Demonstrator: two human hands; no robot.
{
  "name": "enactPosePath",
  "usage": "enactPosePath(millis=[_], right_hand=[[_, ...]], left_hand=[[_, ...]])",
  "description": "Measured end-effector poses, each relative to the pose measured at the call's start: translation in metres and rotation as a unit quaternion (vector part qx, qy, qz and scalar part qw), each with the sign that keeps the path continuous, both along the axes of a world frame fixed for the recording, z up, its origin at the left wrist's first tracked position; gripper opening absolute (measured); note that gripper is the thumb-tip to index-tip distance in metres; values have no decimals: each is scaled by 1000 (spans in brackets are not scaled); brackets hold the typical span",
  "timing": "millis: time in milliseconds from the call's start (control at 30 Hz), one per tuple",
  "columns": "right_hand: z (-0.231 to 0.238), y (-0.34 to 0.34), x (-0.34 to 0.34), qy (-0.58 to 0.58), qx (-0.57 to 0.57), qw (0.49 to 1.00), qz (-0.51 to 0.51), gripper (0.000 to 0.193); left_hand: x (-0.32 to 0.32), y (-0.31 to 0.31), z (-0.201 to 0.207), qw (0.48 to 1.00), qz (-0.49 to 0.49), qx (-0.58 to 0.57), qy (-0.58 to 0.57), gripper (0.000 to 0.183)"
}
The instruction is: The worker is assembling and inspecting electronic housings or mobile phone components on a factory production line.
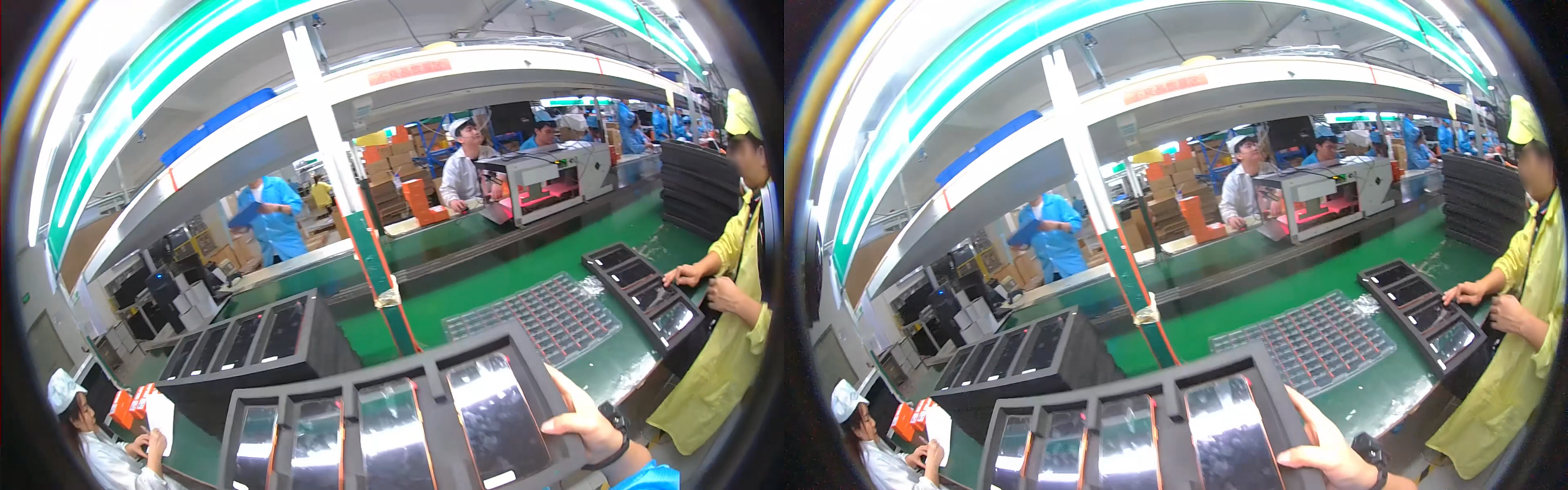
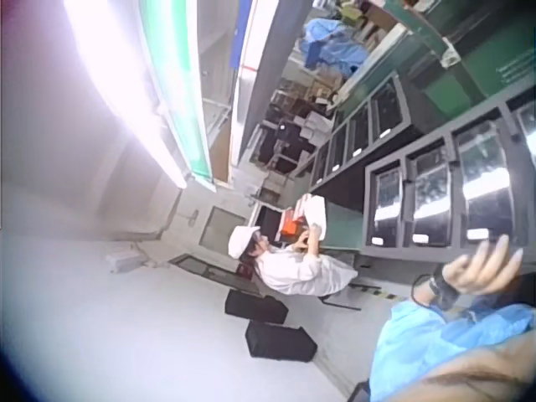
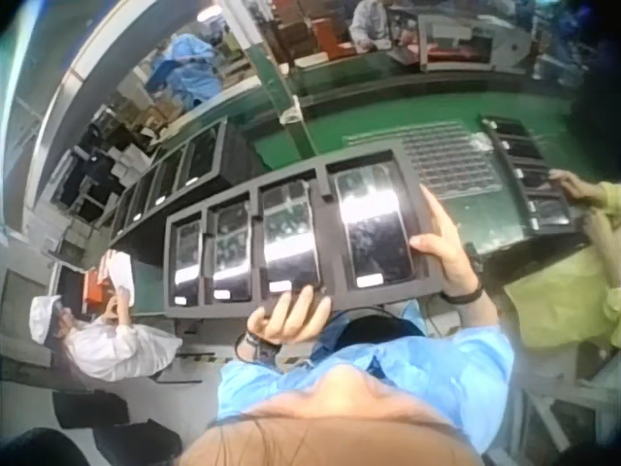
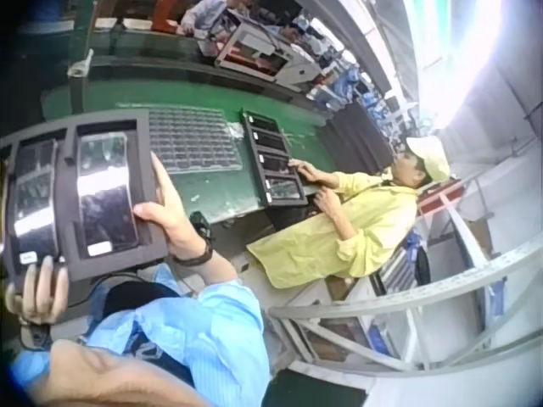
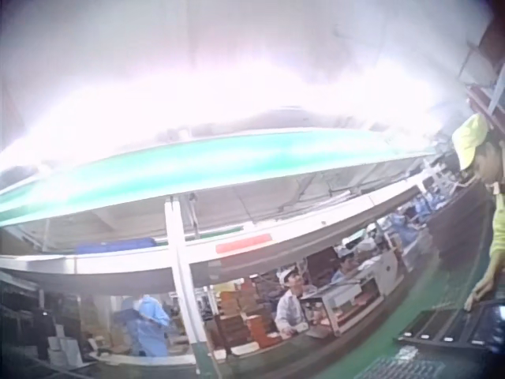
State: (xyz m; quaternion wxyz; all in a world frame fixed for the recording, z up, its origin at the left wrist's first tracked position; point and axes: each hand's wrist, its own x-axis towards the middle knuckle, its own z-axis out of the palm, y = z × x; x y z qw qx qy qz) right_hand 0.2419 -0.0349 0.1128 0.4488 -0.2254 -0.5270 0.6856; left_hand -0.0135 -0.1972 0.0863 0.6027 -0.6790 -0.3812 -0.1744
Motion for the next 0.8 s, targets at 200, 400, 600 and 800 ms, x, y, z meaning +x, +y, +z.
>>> enactPosePath(millis=[200,400,600,800], right_hand=[[-113,-7,94,74,-17,982,-171,90],[-135,-5,143,-9,-53,986,-157,85],[-158,36,158,-166,-35,947,-273,58],[-109,36,115,-392,236,804,-381,38]], left_hand=[[-80,-20,-67,998,39,23,-50,8],[-63,-19,-116,984,14,-153,-93,15],[-41,13,-141,940,34,-264,-214,35],[-17,12,-84,662,-58,-575,-477,78]])
